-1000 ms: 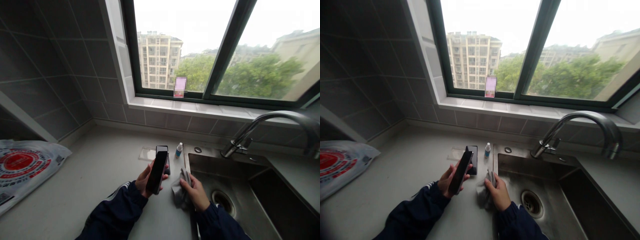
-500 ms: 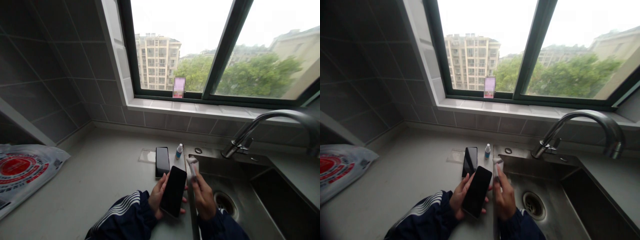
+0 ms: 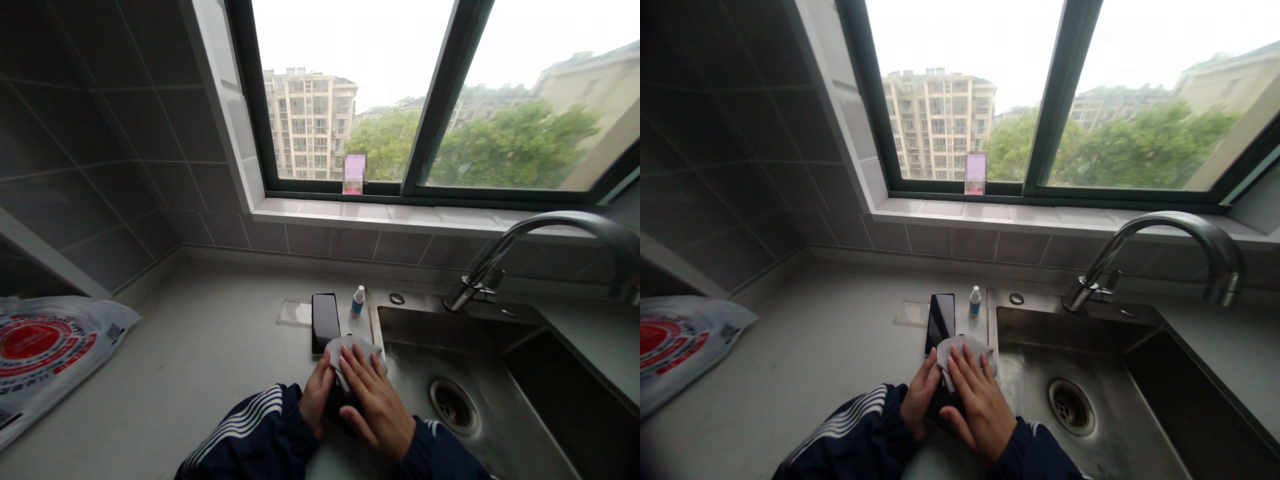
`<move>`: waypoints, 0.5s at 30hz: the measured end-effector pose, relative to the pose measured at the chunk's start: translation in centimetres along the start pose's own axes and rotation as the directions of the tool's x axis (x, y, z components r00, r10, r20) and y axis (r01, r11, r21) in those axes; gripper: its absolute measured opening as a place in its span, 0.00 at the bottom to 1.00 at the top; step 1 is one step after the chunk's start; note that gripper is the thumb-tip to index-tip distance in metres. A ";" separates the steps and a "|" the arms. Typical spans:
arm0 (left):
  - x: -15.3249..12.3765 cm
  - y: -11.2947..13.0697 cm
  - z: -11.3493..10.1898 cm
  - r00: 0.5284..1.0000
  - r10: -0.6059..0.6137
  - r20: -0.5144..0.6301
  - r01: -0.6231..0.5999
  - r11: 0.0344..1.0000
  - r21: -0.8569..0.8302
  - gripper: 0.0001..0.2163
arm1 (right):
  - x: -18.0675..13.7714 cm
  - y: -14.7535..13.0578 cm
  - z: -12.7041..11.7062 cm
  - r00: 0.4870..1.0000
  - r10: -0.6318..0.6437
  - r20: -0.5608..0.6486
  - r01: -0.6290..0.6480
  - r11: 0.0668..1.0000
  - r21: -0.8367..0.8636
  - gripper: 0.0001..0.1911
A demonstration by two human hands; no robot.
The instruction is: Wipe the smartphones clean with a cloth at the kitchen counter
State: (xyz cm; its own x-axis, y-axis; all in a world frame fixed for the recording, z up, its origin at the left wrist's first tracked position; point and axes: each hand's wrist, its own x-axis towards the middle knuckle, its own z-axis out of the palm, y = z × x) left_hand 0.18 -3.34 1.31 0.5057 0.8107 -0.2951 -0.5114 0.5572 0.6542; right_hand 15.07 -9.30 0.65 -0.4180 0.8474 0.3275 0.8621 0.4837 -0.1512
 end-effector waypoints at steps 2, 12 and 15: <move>0.1 0.1 0.2 1.000 0.004 0.027 -0.004 1.000 0.001 0.17 | 0.0 0.3 0.1 1.000 0.011 -0.010 -0.011 1.000 -0.013 0.35; 0.0 0.7 0.9 0.960 -0.169 0.221 0.203 0.969 -0.140 0.23 | 0.0 0.5 0.2 0.998 0.056 0.017 -0.057 0.998 0.004 0.36; 0.0 0.8 0.9 0.936 -0.241 0.256 0.296 0.933 -0.203 0.28 | -0.1 -0.7 0.0 0.996 -0.025 0.083 0.019 0.998 0.064 0.37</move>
State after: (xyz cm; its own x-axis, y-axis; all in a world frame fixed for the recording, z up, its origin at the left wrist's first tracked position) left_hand 0.39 -3.10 2.45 0.7745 0.5784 -0.2561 -0.4686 0.7965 0.3820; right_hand 14.46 -9.72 0.71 -0.4613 0.8505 0.2528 0.8339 0.5129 -0.2038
